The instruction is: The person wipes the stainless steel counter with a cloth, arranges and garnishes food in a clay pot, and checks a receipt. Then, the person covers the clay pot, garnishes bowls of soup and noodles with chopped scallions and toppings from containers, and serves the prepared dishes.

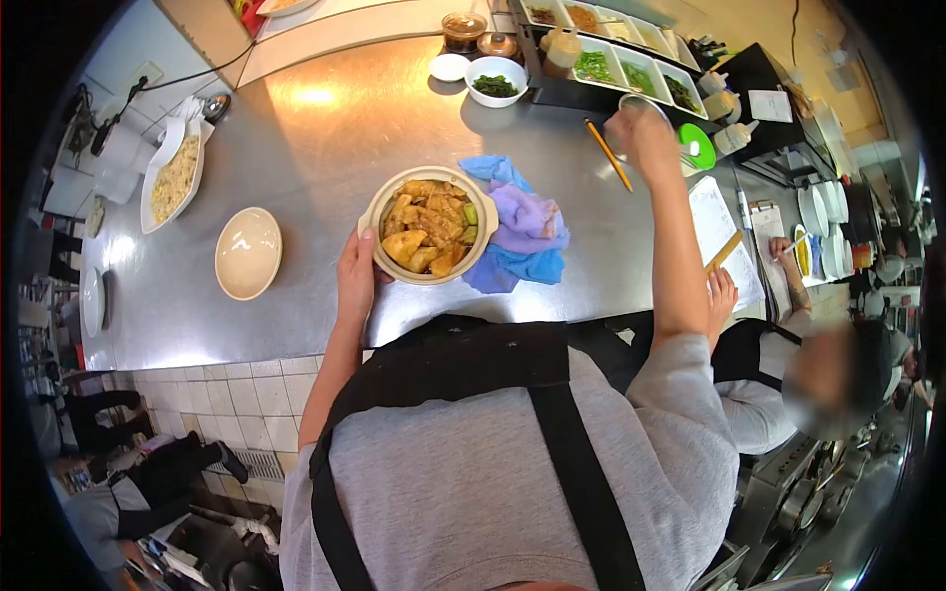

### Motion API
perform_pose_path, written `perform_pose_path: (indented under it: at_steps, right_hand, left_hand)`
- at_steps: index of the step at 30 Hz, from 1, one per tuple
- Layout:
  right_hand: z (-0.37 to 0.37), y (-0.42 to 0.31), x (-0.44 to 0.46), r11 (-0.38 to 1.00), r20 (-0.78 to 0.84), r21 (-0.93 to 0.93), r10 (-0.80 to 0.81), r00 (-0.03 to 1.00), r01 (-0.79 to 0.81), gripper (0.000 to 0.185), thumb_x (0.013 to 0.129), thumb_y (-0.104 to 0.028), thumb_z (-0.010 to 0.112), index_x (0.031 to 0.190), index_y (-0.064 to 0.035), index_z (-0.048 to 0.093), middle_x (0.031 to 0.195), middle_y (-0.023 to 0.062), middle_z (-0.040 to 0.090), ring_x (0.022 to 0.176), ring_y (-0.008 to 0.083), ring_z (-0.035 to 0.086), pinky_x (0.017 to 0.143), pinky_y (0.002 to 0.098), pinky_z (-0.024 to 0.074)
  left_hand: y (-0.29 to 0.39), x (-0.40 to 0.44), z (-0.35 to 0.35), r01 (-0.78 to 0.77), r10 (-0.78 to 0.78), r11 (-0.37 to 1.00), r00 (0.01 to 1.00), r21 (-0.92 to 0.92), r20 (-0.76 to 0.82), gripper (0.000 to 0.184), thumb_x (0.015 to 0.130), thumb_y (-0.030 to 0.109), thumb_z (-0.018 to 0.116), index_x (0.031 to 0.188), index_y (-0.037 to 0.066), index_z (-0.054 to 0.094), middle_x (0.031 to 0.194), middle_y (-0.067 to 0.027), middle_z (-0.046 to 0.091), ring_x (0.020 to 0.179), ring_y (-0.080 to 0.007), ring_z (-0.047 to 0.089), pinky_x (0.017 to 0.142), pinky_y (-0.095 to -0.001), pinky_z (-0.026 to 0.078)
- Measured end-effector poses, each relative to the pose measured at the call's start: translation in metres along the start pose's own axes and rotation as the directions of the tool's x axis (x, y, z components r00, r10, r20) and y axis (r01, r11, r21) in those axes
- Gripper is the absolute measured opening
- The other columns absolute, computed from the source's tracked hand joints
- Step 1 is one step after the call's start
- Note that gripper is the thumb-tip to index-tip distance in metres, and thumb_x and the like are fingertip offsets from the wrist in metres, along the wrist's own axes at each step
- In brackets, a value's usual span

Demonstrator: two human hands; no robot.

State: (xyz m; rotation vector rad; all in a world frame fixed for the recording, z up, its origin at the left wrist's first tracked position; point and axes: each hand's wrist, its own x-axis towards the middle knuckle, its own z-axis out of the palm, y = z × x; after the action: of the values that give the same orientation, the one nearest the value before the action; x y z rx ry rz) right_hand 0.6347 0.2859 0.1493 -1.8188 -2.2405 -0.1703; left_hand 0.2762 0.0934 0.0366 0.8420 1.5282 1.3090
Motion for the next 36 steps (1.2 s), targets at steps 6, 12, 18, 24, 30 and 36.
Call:
perform_pose_path:
  at_steps: [6, 12, 18, 24, 30, 36]
  right_hand:
    - [0.033, -0.064, -0.067, 0.811, 0.43, 0.568, -0.147, 0.891, -0.141, 0.034, 0.08, -0.037, 0.064, 0.096, -0.0065, 0.066, 0.083, 0.0132, 0.064, 0.074, 0.025, 0.064, 0.066, 0.036, 0.0485]
    - [0.05, -0.098, -0.054, 0.754, 0.045, 0.629, -0.278, 0.96, 0.189, 0.021, 0.077, -0.016, 0.069, 0.091, -0.0023, 0.062, 0.083, 0.0097, 0.065, 0.068, 0.0176, 0.062, 0.065, 0.0312, 0.0494]
    - [0.058, -0.145, -0.037, 0.675, 0.193, 0.734, -0.316, 0.929, 0.077, 0.017, 0.077, -0.012, 0.066, 0.09, -0.0026, 0.061, 0.084, 0.0102, 0.065, 0.076, 0.0181, 0.063, 0.07, 0.0304, 0.0489]
    - [0.072, -0.171, -0.02, 0.574, -0.008, 0.702, -0.586, 0.811, 0.421, 0.017, 0.077, -0.008, 0.064, 0.095, -0.0072, 0.064, 0.086, 0.0095, 0.064, 0.073, 0.0225, 0.062, 0.066, 0.0329, 0.0496]
    - [0.057, -0.168, -0.028, 0.612, 0.005, 0.453, -0.729, 0.685, 0.648, 0.02, 0.077, -0.008, 0.063, 0.097, -0.0102, 0.065, 0.094, 0.0103, 0.062, 0.083, 0.0285, 0.062, 0.072, 0.0367, 0.0508]
    - [0.043, -0.154, -0.055, 0.589, 0.04, 0.135, -0.806, 0.59, 0.796, 0.026, 0.079, -0.01, 0.054, 0.104, -0.0064, 0.061, 0.098, 0.0115, 0.058, 0.085, 0.026, 0.061, 0.069, 0.0358, 0.0521]
  left_hand:
    - [-0.001, 0.005, 0.003, 0.011, -0.01, 0.999, 1.0, 0.047, -0.02, 0.039, 0.093, 0.036, 0.049, 0.113, 0.004, 0.058, 0.063, 0.003, 0.053, 0.044, -0.0035, 0.044, 0.038, -0.0198, 0.036]
    - [-0.004, 0.028, -0.007, -0.158, 0.155, 0.978, 0.987, 0.135, 0.031, 0.038, 0.091, 0.027, 0.05, 0.117, 0.0, 0.056, 0.105, -0.0132, 0.063, 0.097, -0.0186, 0.058, 0.087, -0.0288, 0.043]
    - [0.01, 0.049, -0.015, -0.088, 0.053, 0.977, 0.982, 0.193, 0.179, 0.039, 0.09, 0.03, 0.051, 0.115, 0.0, 0.058, 0.102, -0.0115, 0.064, 0.092, -0.016, 0.059, 0.082, -0.0275, 0.045]
    - [-0.004, 0.058, -0.017, -0.043, 0.018, 0.992, 0.977, 0.116, 0.214, 0.04, 0.09, 0.031, 0.052, 0.115, 0.001, 0.058, 0.099, -0.011, 0.065, 0.089, -0.0151, 0.059, 0.08, -0.0275, 0.046]
    - [-0.004, 0.059, -0.02, -0.064, 0.033, 0.991, 0.97, 0.121, 0.242, 0.039, 0.091, 0.03, 0.053, 0.117, 0.001, 0.057, 0.099, -0.007, 0.063, 0.086, -0.0113, 0.058, 0.077, -0.0246, 0.047]
    - [-0.004, 0.058, -0.018, -0.014, -0.004, 0.997, 0.975, 0.08, 0.221, 0.04, 0.089, 0.029, 0.053, 0.116, 0.0, 0.058, 0.096, -0.0096, 0.065, 0.085, -0.0125, 0.059, 0.077, -0.0258, 0.047]
